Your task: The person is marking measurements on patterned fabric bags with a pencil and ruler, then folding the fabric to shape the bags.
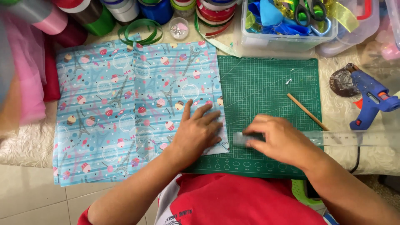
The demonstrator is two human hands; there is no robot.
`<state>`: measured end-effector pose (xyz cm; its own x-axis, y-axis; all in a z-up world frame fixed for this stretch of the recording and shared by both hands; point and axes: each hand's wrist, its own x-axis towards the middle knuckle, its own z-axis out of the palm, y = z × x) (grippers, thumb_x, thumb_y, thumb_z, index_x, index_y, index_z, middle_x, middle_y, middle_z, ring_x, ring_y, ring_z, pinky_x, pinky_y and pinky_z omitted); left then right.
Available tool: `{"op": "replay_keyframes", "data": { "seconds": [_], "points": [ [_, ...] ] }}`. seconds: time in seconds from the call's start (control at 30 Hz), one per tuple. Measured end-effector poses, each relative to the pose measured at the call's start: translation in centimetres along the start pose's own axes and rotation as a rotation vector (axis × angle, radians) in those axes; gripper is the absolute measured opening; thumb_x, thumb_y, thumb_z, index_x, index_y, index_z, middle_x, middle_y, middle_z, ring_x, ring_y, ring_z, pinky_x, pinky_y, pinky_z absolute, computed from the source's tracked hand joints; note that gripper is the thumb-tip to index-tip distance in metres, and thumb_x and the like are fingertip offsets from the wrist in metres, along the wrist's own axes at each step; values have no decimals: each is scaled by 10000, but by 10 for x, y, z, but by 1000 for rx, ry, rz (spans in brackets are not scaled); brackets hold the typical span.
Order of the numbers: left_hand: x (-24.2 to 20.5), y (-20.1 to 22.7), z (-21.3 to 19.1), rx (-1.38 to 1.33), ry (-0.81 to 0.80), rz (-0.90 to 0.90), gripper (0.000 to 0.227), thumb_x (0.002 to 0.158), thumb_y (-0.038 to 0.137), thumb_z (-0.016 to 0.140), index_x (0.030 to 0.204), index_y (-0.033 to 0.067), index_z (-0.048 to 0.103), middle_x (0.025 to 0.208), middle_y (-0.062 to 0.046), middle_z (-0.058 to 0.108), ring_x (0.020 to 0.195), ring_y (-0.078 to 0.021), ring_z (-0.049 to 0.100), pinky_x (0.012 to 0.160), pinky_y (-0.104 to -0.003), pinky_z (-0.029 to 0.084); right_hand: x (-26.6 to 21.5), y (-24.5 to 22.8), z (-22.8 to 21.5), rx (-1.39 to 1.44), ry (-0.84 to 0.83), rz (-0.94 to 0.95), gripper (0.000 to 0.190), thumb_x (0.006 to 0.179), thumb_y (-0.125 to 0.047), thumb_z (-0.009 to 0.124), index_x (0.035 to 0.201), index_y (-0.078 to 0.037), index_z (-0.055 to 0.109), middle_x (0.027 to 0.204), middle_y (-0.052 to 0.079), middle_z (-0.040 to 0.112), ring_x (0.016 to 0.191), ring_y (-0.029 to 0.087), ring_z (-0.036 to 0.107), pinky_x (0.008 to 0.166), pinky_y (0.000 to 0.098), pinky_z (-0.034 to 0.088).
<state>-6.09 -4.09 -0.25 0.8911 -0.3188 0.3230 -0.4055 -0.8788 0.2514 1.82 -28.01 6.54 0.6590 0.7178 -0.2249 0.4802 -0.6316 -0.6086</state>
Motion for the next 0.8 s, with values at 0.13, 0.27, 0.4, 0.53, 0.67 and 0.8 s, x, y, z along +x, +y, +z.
{"op": "replay_keyframes", "data": {
  "seconds": [0.13,0.27,0.4,0.53,0.67,0.8],
  "points": [
    [-20,19,18,-84,62,83,158,763,222,885,883,180,791,993,-39,776,1150,-262,664,1156,-617,350,32,27,1,40,326,13,273,851,-162,812,1117,-108,785,908,76,706,750,225,675,644,369,569],
    [-28,33,5,-5,83,197,106,979,66,578,1031,21,658,1113,-185,685,1160,-370,652,1145,-556,443,74,40,18,-41,455,-17,498,831,-92,817,1312,-62,694,1068,113,588,909,307,632,773,457,552],
    [-26,40,-12,35,-94,200,424,996,314,588,1256,-21,590,1309,-258,616,1281,-422,556,1168,-542,392,103,37,22,-198,630,-184,566,854,-103,863,1373,-6,658,1063,120,600,993,354,575,859,486,477],
    [-31,40,0,11,-48,148,698,989,581,576,1331,-28,583,1261,-235,625,1279,-417,565,1169,-576,375,66,23,-13,-206,633,-199,498,908,-107,807,1367,13,656,1178,158,670,1075,353,604,904,486,495],
    [-35,37,2,-48,-1,138,797,981,671,473,1306,-42,621,1239,-235,630,1280,-417,567,1161,-610,367,7,73,-35,-456,480,167,273,907,-217,781,1136,-67,781,1066,118,718,965,327,674,815,479,543],
    [-34,30,0,-120,-6,142,617,1003,531,572,1326,7,620,1293,-196,599,1278,-379,553,1163,-626,342,-20,118,-21,-279,472,390,105,906,-192,799,959,-105,776,924,79,690,868,270,645,774,430,494]
  ]
}}
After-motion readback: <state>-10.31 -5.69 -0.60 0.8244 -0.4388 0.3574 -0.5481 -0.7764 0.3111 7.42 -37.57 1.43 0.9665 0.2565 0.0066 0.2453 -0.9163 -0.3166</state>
